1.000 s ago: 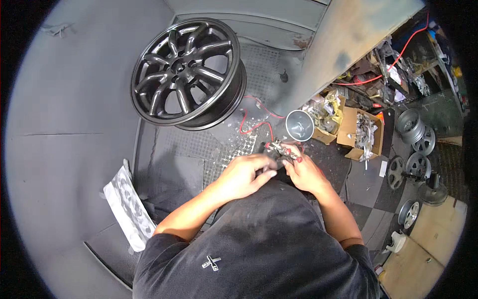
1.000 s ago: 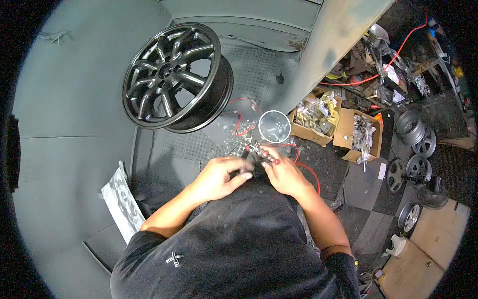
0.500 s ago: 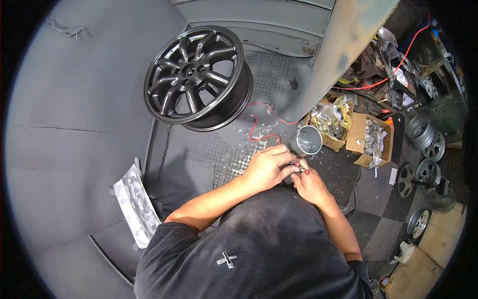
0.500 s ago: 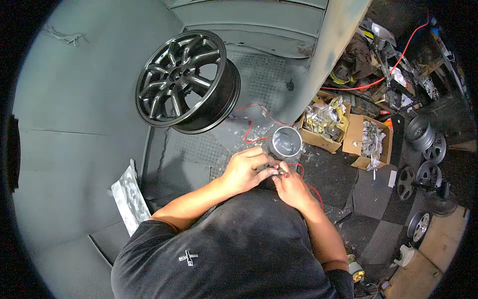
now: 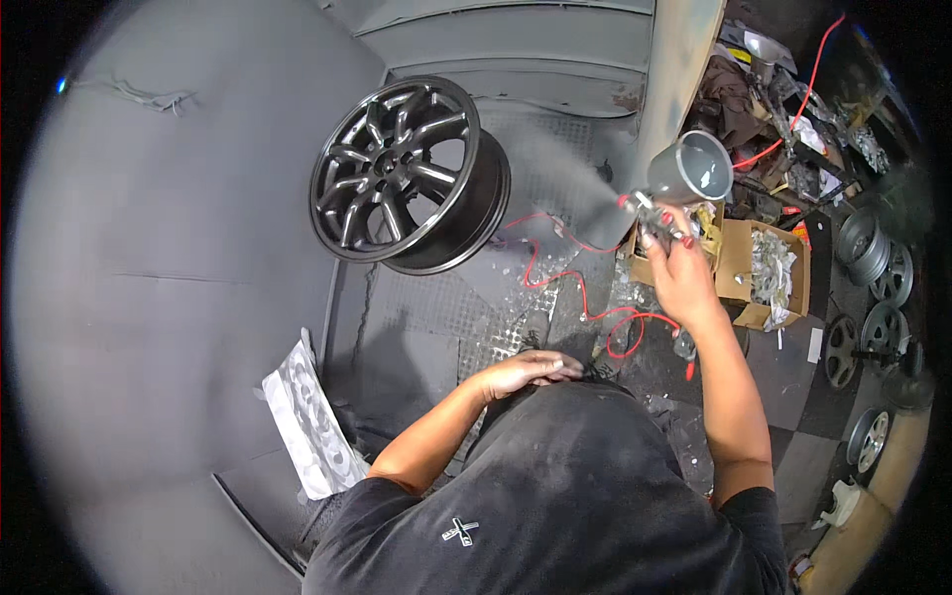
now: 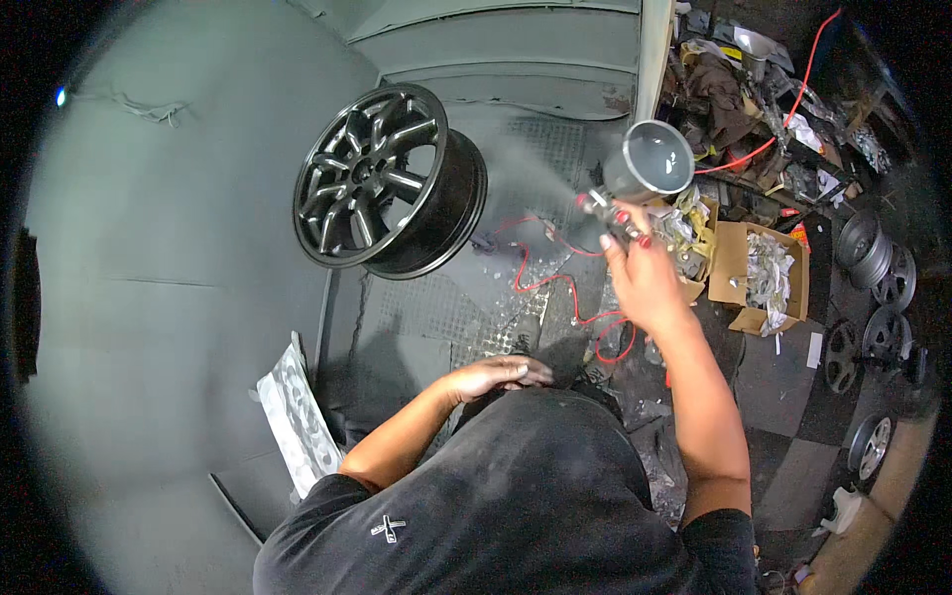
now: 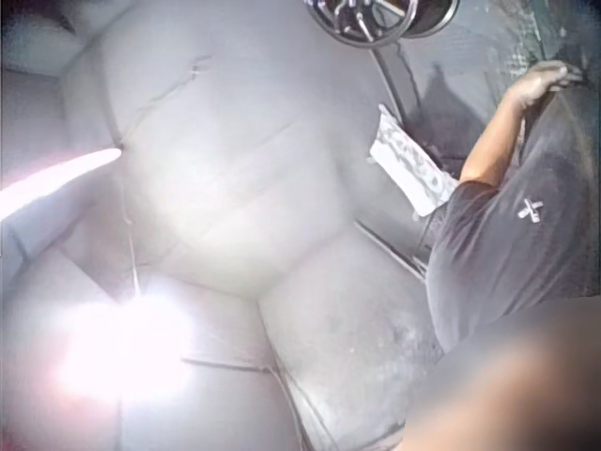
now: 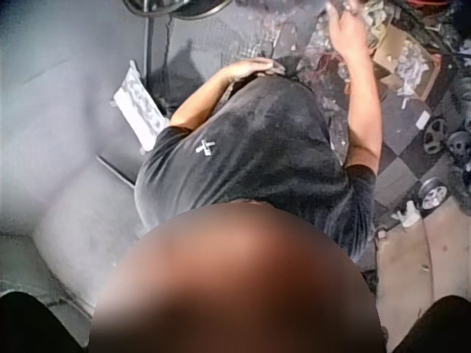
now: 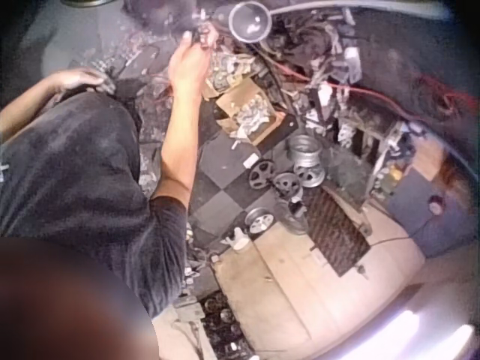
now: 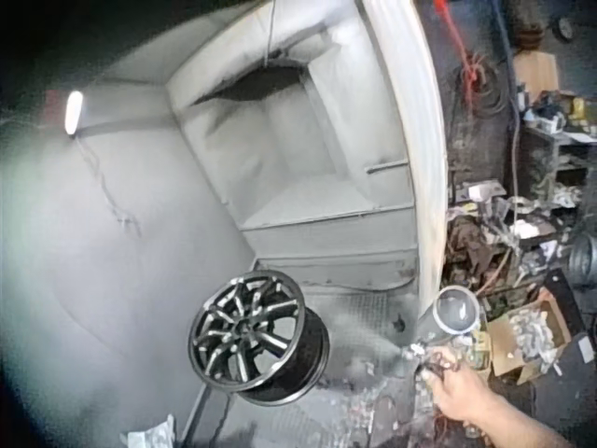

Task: Painting a car rim using a spray gun in a paint booth.

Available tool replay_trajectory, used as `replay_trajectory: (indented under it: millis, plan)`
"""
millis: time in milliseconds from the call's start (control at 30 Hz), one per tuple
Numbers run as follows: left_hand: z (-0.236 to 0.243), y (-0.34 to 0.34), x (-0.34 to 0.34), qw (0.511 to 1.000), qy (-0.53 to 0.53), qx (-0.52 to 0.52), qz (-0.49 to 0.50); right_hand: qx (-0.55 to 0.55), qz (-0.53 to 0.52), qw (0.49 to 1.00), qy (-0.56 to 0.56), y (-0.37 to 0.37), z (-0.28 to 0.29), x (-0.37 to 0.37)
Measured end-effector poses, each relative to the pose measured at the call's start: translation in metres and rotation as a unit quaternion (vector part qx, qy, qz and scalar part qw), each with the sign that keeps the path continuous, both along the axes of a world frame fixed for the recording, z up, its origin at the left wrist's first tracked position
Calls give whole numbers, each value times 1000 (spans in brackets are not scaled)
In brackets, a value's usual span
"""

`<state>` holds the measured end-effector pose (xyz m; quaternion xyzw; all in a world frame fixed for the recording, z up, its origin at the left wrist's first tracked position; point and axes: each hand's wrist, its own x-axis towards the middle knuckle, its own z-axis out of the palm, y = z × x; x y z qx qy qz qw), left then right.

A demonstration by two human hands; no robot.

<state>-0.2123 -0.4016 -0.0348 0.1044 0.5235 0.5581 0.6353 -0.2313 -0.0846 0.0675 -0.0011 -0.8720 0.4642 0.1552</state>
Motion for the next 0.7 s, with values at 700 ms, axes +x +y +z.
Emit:
replay_trajectory:
  millis: [700]
  plan:
    - [-87,-26,-145,575,-239,171,763,-22,-11,998,-58,-63,41,1]
